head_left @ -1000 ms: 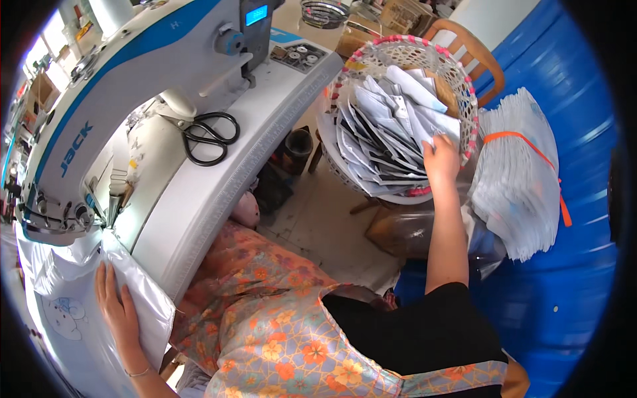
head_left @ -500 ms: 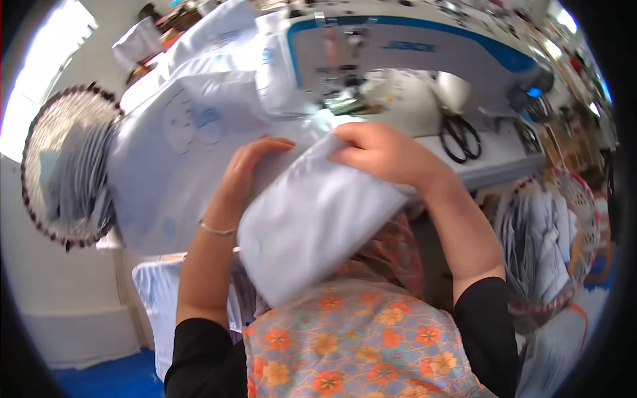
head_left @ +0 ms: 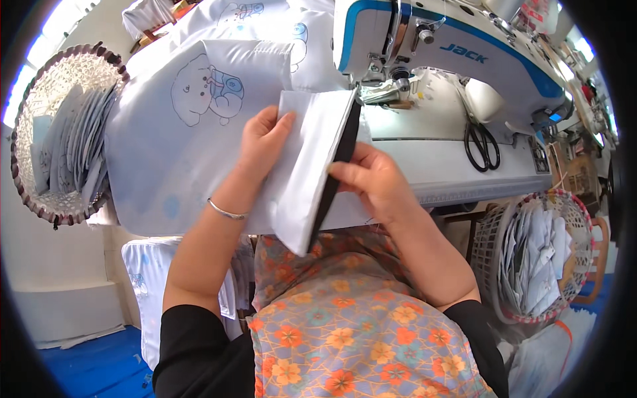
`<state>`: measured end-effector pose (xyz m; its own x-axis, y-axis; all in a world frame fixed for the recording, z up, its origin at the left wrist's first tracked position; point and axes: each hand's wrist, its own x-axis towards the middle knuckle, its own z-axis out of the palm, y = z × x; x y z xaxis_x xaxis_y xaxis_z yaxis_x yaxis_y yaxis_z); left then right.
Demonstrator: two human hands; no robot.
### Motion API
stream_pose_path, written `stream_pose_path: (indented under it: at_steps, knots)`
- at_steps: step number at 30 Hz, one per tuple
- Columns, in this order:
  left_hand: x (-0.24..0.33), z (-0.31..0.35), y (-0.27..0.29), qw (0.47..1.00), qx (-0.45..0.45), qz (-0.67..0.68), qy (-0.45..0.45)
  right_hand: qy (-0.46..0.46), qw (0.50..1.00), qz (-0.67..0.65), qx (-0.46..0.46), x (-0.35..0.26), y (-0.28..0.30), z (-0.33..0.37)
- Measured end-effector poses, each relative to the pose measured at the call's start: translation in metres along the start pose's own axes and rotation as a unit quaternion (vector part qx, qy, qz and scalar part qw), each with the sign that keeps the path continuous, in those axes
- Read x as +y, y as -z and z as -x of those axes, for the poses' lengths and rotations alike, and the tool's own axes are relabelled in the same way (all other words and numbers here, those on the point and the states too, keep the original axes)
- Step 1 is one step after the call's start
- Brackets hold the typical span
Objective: Sewing blue and white patterned textile pieces using an industrial sewing machine.
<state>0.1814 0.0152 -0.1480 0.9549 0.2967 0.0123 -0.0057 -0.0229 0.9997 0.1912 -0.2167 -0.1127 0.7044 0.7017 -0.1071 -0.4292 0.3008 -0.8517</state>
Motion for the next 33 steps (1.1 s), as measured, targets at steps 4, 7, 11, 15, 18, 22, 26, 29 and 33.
stream_pose_path:
  at_steps: [4,7,11,15,18,22,26,29,33]
  knots:
    - [0.0,0.001,0.001,0.998,-0.001,-0.052,-0.047,-0.01,0.95,0.293,0.111,-0.029,0.042,0.001]
    - [0.0,-0.002,-0.008,0.98,0.01,-0.164,-0.109,0.069,0.858,0.483,0.159,-0.001,0.058,0.002]
    - [0.001,-0.004,-0.009,0.923,0.046,-0.336,-0.184,0.2,0.766,0.583,0.18,0.013,0.041,0.006]
    - [0.005,-0.006,-0.007,0.901,0.026,-0.394,-0.181,0.263,0.73,0.609,0.164,0.016,0.04,0.003]
    - [0.003,-0.006,-0.011,0.834,0.085,-0.436,-0.329,0.262,0.723,0.619,0.16,0.017,0.038,0.0]
    - [0.035,-0.007,-0.036,0.719,0.006,-0.558,-0.414,0.248,0.724,0.622,0.167,0.016,0.04,0.001]
    - [0.024,-0.018,-0.056,0.713,-0.175,-0.512,-0.446,0.249,0.722,0.623,0.172,0.018,0.037,0.001]
    - [0.019,-0.023,-0.058,0.721,-0.153,-0.511,-0.443,0.229,0.724,0.627,0.173,0.017,0.035,0.002]
    - [0.015,-0.02,-0.06,0.728,-0.15,-0.524,-0.416,0.234,0.725,0.624,0.177,0.017,0.036,0.001]
